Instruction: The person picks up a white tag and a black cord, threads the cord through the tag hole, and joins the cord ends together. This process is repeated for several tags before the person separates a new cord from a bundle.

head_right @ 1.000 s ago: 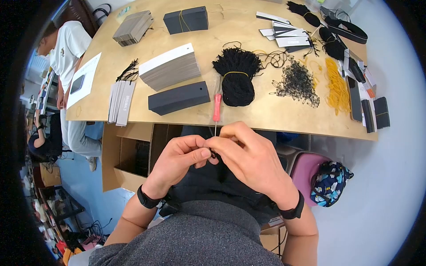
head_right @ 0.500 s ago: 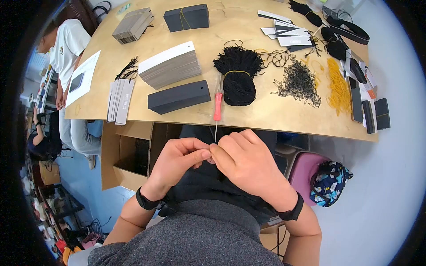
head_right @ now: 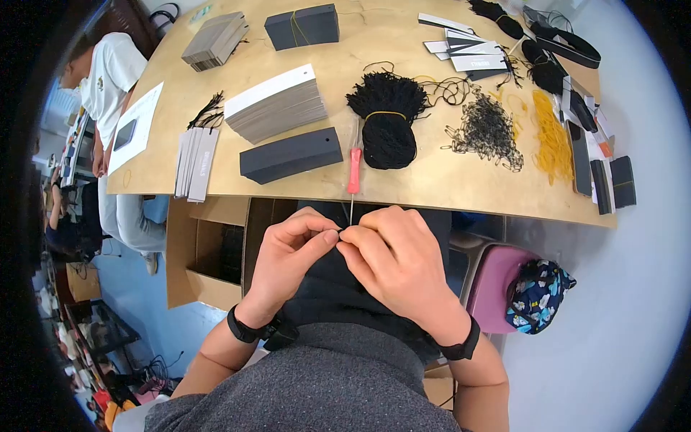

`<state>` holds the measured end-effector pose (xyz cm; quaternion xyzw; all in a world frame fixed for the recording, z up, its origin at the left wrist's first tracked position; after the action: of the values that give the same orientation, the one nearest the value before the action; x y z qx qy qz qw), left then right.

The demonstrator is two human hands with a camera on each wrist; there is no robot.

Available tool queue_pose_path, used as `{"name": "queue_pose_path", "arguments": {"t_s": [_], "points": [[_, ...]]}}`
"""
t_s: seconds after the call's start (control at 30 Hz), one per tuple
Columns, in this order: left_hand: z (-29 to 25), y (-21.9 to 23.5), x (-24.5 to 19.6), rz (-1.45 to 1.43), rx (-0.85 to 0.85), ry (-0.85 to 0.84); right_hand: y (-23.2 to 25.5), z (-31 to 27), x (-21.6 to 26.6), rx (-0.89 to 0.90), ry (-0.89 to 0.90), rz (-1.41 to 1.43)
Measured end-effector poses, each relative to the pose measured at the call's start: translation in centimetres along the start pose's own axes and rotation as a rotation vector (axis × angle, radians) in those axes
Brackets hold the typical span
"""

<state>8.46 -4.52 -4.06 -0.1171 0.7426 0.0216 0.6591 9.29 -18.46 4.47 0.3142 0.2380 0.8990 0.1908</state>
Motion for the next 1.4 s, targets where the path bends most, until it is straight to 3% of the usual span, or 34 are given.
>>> {"name": "queue_pose_path", "arguments": {"t_s": [0.27,0.47,0.53,0.57,0.63,0.77,1.17,1.23,1.4], "points": [[-0.4,0.1,0.4,-0.062,-0.006,0.069,-0.8,-0.6,-0.3,-0.02,-0.026,-0.048],[-0.3,0.3,-0.2,0.074,-0.009,-0.042,-1.6,-1.0,-1.9,0.062,-0.3,0.07],[-0.3,0.1,0.2,0.045,0.044,0.02,-2.2,-1.5,-3.1,0.092,-0.575,0.303],[-0.3,0.1,0.2,0.044,0.044,0.02,-2.1,-1.5,-3.3,0.092,-0.575,0.303],[-0.7,-0.5,1.3,-0.243,0.117,0.26,-2.4,-1.8,-3.9,0.144,-0.652,0.43],[-0.8,-0.9,1.1,-0.272,0.145,0.293,-2.1,-1.8,-4.2,0.149,-0.668,0.455],[-0.2,-0.1,-0.3,-0.1,0.077,0.148,-0.6,-1.8,-4.9,0.083,-0.601,0.367],[-0.1,0.3,-1.5,0.132,0.088,0.013,-0.4,-2.4,-5.5,0.066,-0.657,0.404],[0.0,2.0,-2.9,0.153,0.076,-0.003,1.9,-4.7,-8.3,0.068,-0.821,0.443]]}}
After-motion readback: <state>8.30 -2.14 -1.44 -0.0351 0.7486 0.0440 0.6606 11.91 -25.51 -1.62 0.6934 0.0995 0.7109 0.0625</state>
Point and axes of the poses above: each hand's wrist, its own z-axis towards the middle knuckle, its own y-axis out of the back of the hand, x = y × z, the point moved 8 cm from there along z, towards the middle knuckle, and after that the axes turned 13 degrees about -x, right-handed, at the moved point
